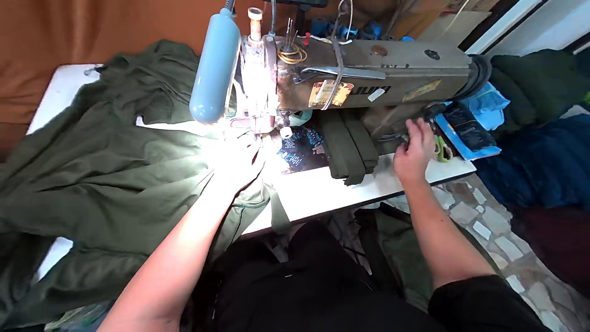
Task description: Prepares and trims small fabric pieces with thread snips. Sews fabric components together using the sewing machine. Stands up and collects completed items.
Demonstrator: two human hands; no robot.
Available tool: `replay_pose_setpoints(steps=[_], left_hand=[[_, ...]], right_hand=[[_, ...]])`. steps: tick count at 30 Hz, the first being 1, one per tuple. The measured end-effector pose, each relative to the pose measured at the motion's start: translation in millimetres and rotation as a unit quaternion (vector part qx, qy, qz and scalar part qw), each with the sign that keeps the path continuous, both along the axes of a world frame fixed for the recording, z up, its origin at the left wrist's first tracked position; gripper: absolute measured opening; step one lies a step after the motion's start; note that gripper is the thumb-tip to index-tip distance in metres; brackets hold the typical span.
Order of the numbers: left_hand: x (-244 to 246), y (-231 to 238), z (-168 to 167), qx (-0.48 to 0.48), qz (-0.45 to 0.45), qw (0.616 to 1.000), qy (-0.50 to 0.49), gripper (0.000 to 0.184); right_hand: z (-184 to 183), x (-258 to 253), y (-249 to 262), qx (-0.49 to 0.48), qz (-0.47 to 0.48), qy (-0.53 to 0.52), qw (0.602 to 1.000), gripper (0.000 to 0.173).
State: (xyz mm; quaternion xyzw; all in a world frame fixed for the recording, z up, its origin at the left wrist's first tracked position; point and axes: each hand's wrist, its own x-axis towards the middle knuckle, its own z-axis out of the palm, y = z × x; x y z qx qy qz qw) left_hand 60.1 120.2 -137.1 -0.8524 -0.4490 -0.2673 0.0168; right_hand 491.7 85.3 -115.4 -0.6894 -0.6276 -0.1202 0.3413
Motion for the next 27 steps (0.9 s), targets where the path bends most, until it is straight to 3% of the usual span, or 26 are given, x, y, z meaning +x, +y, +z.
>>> replay_pose_setpoints(steps=[3, 10, 15, 18, 24, 25, 27], left_hand=[[-1, 1, -1, 0.0, 0.004, 1.0, 0.015, 0.043], [-3, 1, 0, 0.0, 0.002, 1.0, 0.024, 0.042], [-2, 1, 2, -0.009, -0.003, 1.0, 0.02, 0.042], [-2, -2, -1, -0.001, 0.006, 1.0, 0.021, 0.043], [-1, 1, 0, 0.022, -0.014, 1.0, 0.016, 0.043], [0, 1, 2, 0.008, -0.011, 1.0, 0.02, 0.042], [2, 0, 17, -0.067, 0.018, 0.996, 0.051, 0.039]], right_hand=[[-30, 8, 3, 0.013, -0.003, -0.04, 0.999, 0.063], [-33, 8, 2, 0.033, 0.019, -0.007, 0.999, 0.057], [-6, -7, -1, -0.178, -0.03, -0.011, 0.983, 0.036], [5, -5, -2, -0.143, -0.025, -0.02, 0.989, 0.034], [40, -24, -28, 0.063, 0.067, 0.173, 0.981, 0.041], [48, -41, -36, 0.062, 0.086, 0.208, 0.972, 0.04], [66, -78, -55, -0.072, 0.144, 0.288, 0.944, 0.042]])
